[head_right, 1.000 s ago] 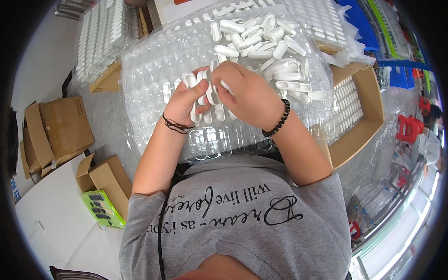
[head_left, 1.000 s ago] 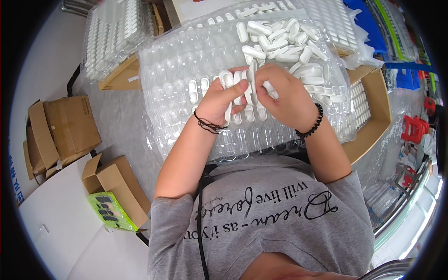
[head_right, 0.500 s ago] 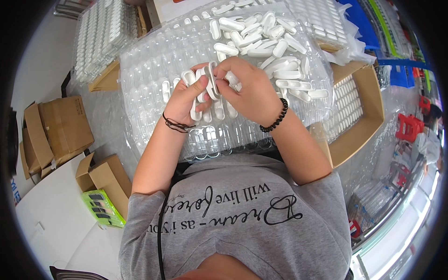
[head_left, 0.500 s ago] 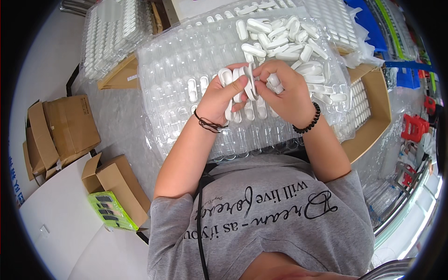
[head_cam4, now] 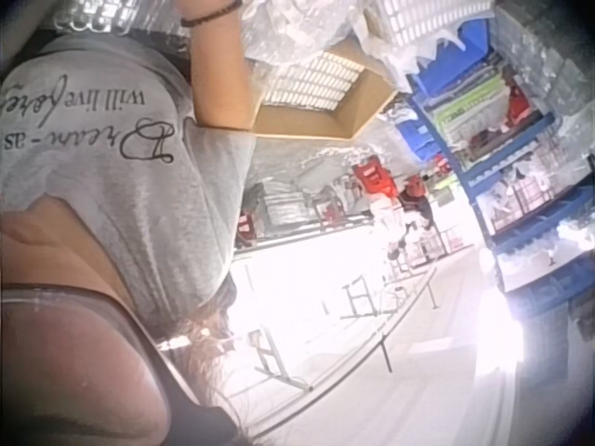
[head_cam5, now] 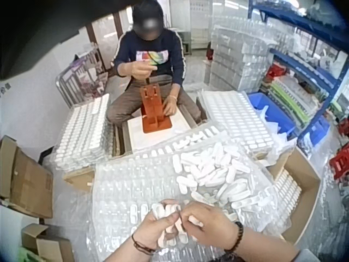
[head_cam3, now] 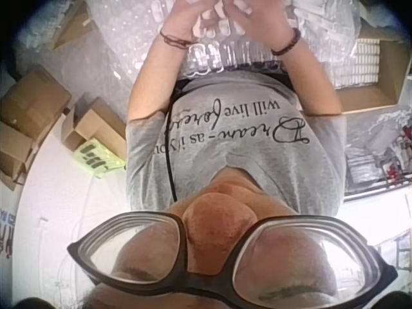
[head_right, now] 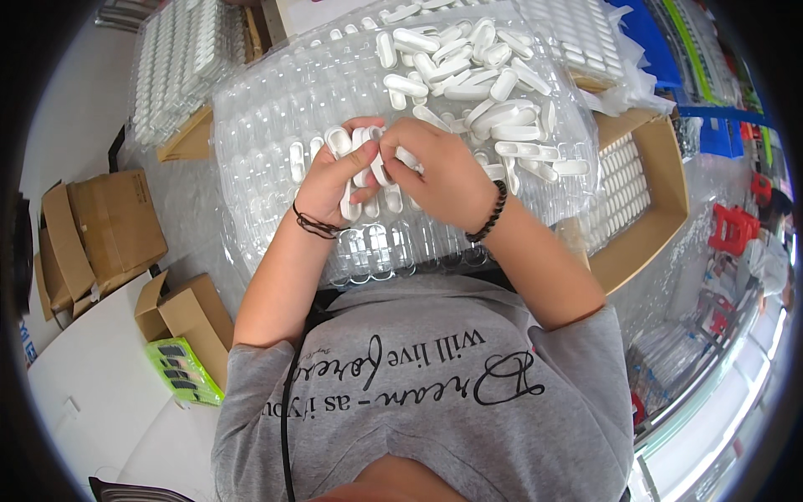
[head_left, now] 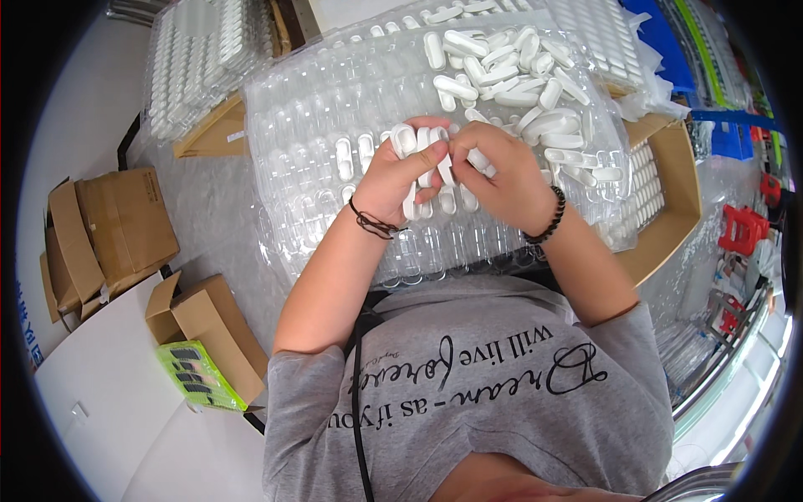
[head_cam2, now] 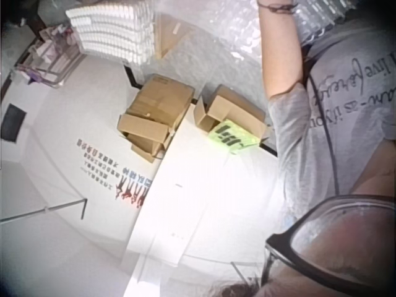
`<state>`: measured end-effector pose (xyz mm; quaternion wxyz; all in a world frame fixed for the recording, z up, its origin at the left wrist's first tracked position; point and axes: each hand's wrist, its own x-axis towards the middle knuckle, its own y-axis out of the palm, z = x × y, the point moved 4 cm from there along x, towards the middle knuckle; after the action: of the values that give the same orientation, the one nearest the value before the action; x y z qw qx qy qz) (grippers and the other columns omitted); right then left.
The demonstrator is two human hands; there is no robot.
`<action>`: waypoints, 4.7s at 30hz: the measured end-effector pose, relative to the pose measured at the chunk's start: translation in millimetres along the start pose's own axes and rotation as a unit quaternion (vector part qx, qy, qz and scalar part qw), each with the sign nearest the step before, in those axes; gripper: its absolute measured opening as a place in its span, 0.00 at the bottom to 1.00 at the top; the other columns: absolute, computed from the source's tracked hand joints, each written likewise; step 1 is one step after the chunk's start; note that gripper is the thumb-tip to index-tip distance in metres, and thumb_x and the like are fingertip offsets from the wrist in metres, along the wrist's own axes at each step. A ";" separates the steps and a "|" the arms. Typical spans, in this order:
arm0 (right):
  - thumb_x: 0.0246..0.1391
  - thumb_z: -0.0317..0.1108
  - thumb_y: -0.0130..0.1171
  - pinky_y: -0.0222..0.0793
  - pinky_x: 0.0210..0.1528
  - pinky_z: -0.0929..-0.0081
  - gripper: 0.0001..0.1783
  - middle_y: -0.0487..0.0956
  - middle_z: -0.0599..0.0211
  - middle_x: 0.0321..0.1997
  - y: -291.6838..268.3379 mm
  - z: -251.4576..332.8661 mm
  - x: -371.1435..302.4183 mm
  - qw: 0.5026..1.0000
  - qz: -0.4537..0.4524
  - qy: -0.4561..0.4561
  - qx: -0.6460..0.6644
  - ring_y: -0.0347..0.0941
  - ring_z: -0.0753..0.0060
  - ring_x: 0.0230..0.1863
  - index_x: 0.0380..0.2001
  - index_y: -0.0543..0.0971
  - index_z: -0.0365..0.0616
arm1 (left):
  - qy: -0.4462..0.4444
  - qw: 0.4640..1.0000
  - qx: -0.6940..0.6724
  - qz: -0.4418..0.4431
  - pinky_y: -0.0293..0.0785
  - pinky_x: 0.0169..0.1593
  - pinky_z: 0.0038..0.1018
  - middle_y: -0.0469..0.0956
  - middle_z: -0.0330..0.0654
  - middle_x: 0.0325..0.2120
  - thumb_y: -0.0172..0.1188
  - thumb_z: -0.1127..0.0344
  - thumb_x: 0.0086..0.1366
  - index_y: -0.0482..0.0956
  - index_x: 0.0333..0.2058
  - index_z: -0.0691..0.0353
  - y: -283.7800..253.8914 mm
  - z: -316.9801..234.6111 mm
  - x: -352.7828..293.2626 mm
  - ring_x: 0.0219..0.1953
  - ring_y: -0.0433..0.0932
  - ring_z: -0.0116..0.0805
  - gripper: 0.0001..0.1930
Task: The recorder is assembling small white plastic components by snapping them together and placing them onto a tray.
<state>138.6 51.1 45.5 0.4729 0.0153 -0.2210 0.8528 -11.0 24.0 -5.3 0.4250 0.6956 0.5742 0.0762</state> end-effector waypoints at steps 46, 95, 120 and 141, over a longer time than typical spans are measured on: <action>0.55 0.24 0.58 0.69 0.39 0.86 0.19 0.77 0.69 0.40 -1.5 -1.3 3.8 0.927 -0.115 0.224 0.278 0.73 0.85 0.36 0.50 0.70 0.37 | 0.049 0.999 -0.009 0.014 0.67 0.16 0.16 0.79 0.44 0.30 0.63 0.58 0.58 0.73 0.49 0.67 8.0 -5.9 0.6 0.23 0.78 0.25 0.24; 0.47 0.19 0.61 0.69 0.38 0.82 0.16 0.74 0.65 0.46 -11.6 10.4 4.3 0.968 -0.146 -0.115 -0.166 0.72 0.70 0.40 0.39 0.83 0.51 | 0.018 0.998 -0.050 0.016 0.69 0.16 0.19 0.79 0.41 0.29 0.63 0.53 0.58 0.71 0.48 0.60 -0.9 -0.9 0.3 0.21 0.77 0.27 0.24; 0.51 0.20 0.62 0.73 0.39 0.82 0.12 0.78 0.67 0.39 -4.6 -0.9 3.6 0.996 -0.082 0.011 0.036 0.76 0.77 0.36 0.40 0.81 0.37 | 0.023 0.999 -0.018 -0.027 0.74 0.20 0.20 0.79 0.44 0.32 0.60 0.59 0.61 0.72 0.47 0.66 -3.2 -0.2 0.3 0.27 0.79 0.29 0.20; 0.49 0.16 0.59 0.70 0.39 0.80 0.12 0.71 0.68 0.44 2.4 -3.4 2.5 0.998 -0.034 -0.008 0.060 0.71 0.76 0.40 0.38 0.80 0.41 | 0.016 0.997 0.076 0.013 0.65 0.16 0.18 0.78 0.39 0.30 0.65 0.66 0.58 0.72 0.45 0.62 4.1 -1.1 -1.4 0.24 0.76 0.24 0.17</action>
<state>135.9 53.3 42.2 0.4983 0.0579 -0.1726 0.8477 -9.1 23.5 -1.3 0.3604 0.7320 0.5761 0.0491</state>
